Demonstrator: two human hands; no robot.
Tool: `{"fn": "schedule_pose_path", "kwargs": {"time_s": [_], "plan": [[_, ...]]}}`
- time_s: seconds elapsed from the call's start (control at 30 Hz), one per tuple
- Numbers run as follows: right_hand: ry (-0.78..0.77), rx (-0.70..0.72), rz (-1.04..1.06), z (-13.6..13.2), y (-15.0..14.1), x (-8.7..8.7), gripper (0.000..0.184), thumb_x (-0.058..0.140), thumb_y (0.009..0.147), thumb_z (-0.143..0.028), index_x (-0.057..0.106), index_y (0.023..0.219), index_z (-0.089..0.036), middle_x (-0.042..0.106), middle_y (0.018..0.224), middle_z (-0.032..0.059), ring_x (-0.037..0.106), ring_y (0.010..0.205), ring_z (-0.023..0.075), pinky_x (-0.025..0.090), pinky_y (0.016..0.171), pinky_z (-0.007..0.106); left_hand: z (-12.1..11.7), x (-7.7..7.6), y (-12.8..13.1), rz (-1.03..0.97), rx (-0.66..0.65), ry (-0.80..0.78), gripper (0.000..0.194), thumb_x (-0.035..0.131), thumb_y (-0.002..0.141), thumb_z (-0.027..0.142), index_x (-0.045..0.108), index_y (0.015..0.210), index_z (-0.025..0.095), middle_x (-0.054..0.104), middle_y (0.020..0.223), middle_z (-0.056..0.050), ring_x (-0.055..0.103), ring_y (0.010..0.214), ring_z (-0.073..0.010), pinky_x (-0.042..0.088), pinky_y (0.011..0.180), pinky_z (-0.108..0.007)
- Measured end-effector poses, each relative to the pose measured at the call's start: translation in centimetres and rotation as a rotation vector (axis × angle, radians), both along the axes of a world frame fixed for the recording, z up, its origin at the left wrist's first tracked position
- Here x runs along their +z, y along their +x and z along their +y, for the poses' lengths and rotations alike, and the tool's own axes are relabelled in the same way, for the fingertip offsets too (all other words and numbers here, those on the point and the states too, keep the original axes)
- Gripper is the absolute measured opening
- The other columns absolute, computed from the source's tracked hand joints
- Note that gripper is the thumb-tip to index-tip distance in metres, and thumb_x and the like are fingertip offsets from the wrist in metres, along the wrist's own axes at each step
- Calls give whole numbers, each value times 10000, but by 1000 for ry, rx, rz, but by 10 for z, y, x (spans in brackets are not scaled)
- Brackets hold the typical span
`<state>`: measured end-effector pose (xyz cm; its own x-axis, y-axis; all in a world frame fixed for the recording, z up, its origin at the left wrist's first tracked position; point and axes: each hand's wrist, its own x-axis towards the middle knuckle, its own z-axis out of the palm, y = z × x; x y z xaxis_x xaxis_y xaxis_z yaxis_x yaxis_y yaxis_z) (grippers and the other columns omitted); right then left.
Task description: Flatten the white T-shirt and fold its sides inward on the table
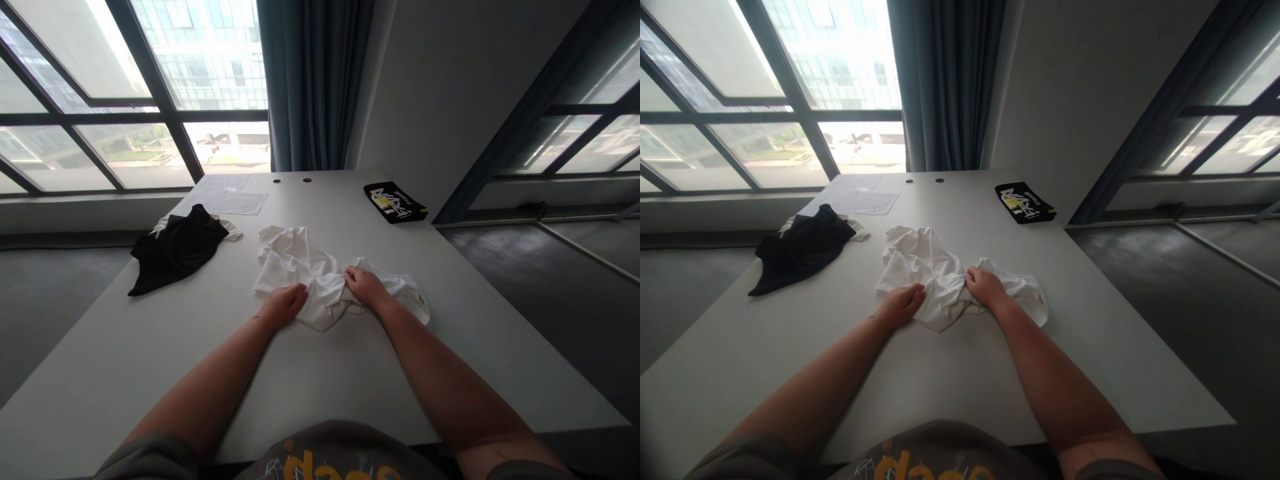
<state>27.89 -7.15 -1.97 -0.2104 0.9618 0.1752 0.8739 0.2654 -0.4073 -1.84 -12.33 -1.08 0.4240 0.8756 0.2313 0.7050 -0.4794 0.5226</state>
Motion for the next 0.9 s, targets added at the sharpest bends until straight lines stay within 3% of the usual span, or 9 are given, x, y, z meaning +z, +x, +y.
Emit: {"fn": "schedule_pose_path", "kwargs": {"time_s": [0.13,0.6,0.8,0.9], "plan": [[30,-19,63,-8,0,3,208,489,980,-318,672,917,-241,703,758,35,621,705,215,365,639,287,1,-2,0,-2,-6,0,342,428,1042,464,690,1138,266,772,895,-67,711,827,-233,483,746,-317],[65,-19,221,-16,-1,10,221,465,933,-421,530,801,-256,554,655,-9,526,618,197,347,637,290,0,1,0,0,10,-6,326,432,1041,456,688,1102,263,751,838,-57,704,783,-227,462,701,-304],[66,-13,234,-14,-1,9,232,472,927,-427,567,819,-246,581,684,3,547,654,198,362,650,284,-1,5,2,58,19,-31,337,412,1053,440,678,1130,249,759,880,-66,715,833,-236,502,757,-322],[65,-5,242,-14,-1,9,235,478,932,-419,590,828,-240,594,687,4,554,652,195,370,652,281,-1,6,5,67,54,45,319,462,1033,391,657,1223,224,756,1055,-101,703,1011,-256,522,918,-371]]}}
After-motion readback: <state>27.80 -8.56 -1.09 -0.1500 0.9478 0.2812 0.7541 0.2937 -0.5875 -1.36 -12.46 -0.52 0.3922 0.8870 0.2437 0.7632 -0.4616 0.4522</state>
